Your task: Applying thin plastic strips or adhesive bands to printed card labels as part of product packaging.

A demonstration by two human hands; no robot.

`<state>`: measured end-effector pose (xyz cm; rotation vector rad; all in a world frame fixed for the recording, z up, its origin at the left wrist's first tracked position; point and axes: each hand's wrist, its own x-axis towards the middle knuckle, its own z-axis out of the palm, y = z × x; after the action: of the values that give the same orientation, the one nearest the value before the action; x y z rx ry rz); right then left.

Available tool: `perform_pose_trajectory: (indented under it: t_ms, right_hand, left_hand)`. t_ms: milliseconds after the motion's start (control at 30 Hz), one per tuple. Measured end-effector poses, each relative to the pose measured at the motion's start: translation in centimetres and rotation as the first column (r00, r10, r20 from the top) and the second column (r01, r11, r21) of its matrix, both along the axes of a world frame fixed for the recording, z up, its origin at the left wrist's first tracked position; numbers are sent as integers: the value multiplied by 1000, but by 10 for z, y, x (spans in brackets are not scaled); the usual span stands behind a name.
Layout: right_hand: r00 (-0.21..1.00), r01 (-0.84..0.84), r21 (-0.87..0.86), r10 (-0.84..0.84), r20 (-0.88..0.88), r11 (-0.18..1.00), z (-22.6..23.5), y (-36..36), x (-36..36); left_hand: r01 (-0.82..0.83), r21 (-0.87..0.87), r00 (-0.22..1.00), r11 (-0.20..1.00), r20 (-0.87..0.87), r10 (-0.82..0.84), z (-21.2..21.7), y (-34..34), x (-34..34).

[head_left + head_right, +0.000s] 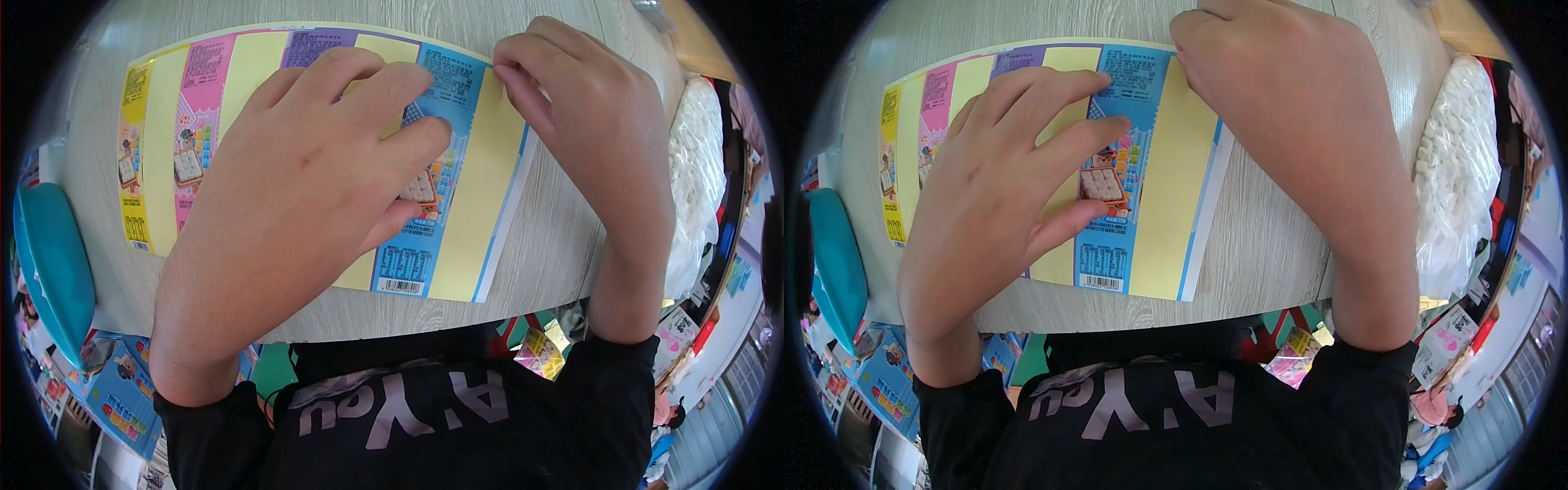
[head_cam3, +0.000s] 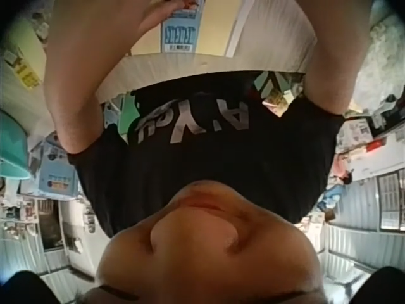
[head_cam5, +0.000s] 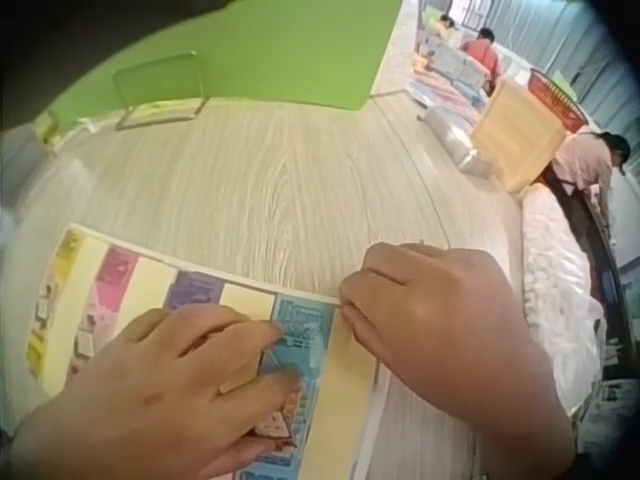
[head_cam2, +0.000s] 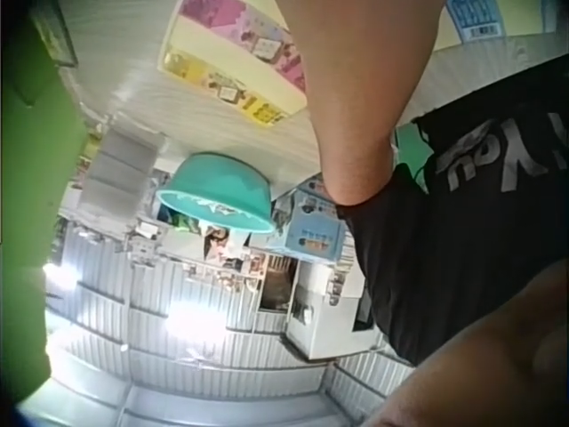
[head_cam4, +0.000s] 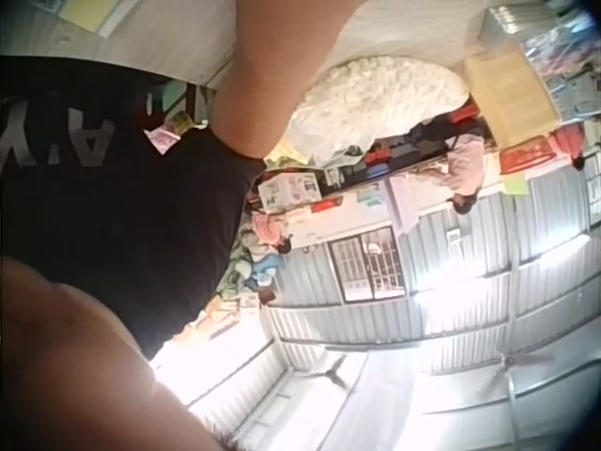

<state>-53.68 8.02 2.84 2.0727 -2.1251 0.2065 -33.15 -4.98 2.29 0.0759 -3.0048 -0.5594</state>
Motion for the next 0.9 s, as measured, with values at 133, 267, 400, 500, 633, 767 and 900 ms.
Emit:
perform_pose_trajectory:
  t_ms: [133, 267, 400, 500, 633, 767, 900]
  right_hand:
    - [988, -25, 31, 29, -154, 999, 2, -1, -1]
    - [996, -23, 104, 32, -83, 994, 16, -7, 5]
    - [999, -31, 77, 34, -35, 997, 15, -7, 3]
    - [957, -227, -397, 279, 76, 889, -32, -22, -20]
    - [998, -64, -63, 64, 5, 996, 17, -6, 7]
    - [998, -60, -70, 60, -3, 996, 19, -4, 4]
    - [998, -54, -66, 51, -42, 996, 14, -5, 2]
  left_hand:
    - [12, -20, 1000, 1000, -1, -12, 2, 0, -2]
    - [32, -54, 999, 998, -1, -32, 1, -2, -4]
    - [4, -85, 999, 996, 41, 0, -1, 3, -9]
    - [3, -117, 1000, 993, 22, 0, -4, 6, -14]
    - [-18, -130, 1000, 991, -5, 17, -7, 8, -8]
    - [35, -130, 998, 991, -48, -42, -10, 7, -15]
    - [69, -112, 997, 991, -34, -73, -14, 7, -15]
